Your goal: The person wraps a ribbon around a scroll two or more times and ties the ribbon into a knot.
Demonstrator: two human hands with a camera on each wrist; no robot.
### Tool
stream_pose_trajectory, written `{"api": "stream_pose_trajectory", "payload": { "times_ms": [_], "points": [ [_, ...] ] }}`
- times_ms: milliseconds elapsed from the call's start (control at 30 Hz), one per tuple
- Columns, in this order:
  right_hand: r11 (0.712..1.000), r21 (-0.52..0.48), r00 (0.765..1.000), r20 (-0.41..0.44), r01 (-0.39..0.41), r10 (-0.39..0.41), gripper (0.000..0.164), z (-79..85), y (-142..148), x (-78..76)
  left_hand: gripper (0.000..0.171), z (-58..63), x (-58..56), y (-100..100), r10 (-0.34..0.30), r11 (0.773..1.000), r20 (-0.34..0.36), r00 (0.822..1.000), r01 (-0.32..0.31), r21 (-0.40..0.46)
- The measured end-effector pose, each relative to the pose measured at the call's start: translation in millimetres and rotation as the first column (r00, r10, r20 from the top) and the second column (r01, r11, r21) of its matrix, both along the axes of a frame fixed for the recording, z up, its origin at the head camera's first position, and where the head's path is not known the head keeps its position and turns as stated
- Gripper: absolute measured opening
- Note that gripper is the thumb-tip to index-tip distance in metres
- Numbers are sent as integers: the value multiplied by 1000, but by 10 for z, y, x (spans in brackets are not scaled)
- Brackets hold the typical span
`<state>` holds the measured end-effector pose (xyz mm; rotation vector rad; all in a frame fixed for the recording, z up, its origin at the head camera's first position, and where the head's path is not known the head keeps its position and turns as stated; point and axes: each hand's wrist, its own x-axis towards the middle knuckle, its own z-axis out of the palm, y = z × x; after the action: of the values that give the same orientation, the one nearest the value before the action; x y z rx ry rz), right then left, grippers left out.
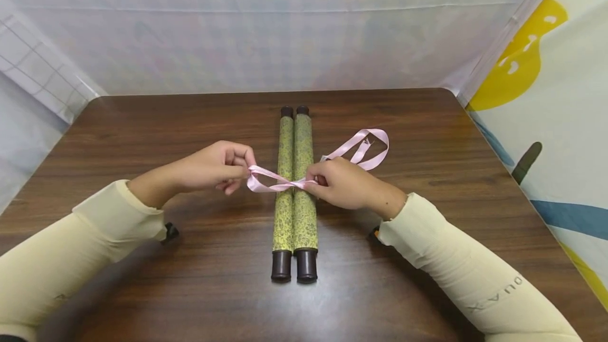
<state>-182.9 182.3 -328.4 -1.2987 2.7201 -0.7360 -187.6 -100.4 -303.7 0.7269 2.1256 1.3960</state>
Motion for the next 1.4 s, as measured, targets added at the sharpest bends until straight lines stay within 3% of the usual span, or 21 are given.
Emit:
{"api": "stream_pose_trajectory", "payload": {
  "times_ms": [267,500,600,767,1067,1400],
  "points": [
    [1000,-20,1000,31,1,-1,18,-26,35,19,16,52,15,-96,-40,997,-51,998,36,-73],
    [1000,-19,999,47,12,-11,21,-60,96,60,29,58,33,-249,-109,991,40,993,111,-77],
    [1000,-22,999,46,10,-9,21,-52,99,85,37,93,49,-350,-122,989,47,991,126,-84],
    [1000,-17,999,42,11,-10,19,-1,114,94,38,145,46,-514,-129,984,57,990,135,-120],
    [999,18,999,35,27,-28,20,22,223,78,35,201,61,-830,-97,981,54,994,104,-161],
    [998,40,998,29,56,-57,26,4,406,40,27,267,61,-1162,-11,965,19,1000,15,-263]
  ]
}}
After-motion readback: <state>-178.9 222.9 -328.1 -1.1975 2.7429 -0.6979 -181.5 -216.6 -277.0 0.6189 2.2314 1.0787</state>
